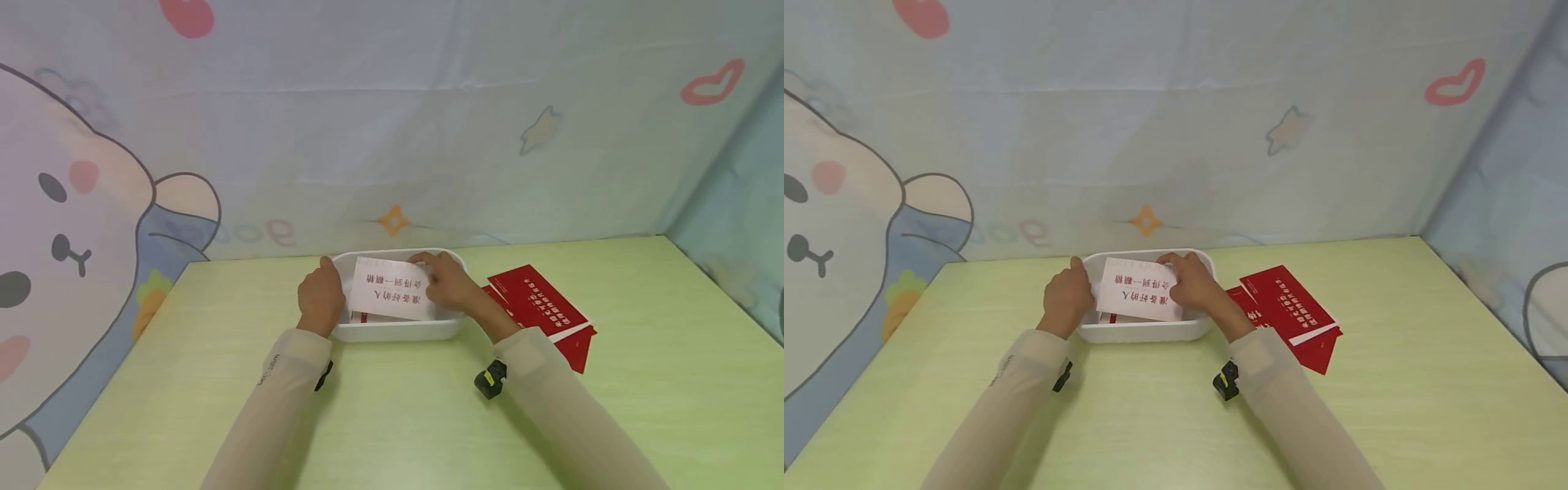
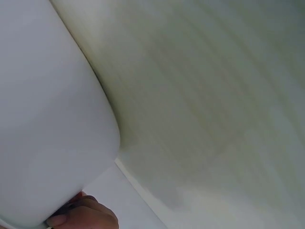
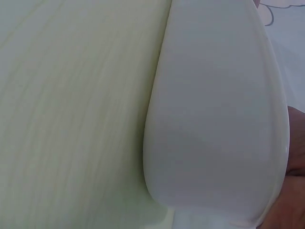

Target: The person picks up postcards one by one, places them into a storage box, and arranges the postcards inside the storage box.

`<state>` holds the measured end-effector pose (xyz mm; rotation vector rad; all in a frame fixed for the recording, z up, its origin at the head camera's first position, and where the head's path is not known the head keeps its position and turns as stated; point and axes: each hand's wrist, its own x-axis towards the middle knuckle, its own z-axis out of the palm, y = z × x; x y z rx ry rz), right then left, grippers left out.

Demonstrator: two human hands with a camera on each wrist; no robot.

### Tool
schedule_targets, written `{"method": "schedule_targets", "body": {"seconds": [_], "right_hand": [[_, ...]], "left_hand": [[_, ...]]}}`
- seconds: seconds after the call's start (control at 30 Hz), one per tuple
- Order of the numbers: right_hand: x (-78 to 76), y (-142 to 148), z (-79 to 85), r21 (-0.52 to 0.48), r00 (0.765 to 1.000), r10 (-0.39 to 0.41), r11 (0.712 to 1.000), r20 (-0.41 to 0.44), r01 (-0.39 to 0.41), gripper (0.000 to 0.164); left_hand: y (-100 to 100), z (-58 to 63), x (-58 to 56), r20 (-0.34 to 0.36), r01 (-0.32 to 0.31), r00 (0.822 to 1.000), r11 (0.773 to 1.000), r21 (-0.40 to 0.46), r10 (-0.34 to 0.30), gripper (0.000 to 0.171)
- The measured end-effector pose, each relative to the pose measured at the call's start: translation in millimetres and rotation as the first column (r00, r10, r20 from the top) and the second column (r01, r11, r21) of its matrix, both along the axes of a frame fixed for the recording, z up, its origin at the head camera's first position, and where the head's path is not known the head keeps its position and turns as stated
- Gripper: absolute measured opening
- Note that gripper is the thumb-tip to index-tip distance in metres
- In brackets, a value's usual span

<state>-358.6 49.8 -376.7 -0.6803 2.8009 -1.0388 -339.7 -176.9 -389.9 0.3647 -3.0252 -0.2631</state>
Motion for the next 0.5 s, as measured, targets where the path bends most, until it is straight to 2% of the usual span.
{"method": "schedule_targets", "body": {"seconds": [0.3, 0.5], "right_hand": [[2.4, -1.6, -1.0, 0.046, 0.997, 0.032, 0.999, -0.076, -0.029, 0.068], [3.2, -2.6, -5.8, 0.087, 0.994, 0.015, 0.996, -0.105, -0.006, 0.068]], "left_hand": [[2.2, -1.9, -2.7, 0.012, -0.006, 1.0, 1.0, -0.002, 0.006, 0.035], [4.3, -2.0, -3.8, 0.018, 0.003, 1.0, 1.0, -0.001, -0.003, 0.036]]}}
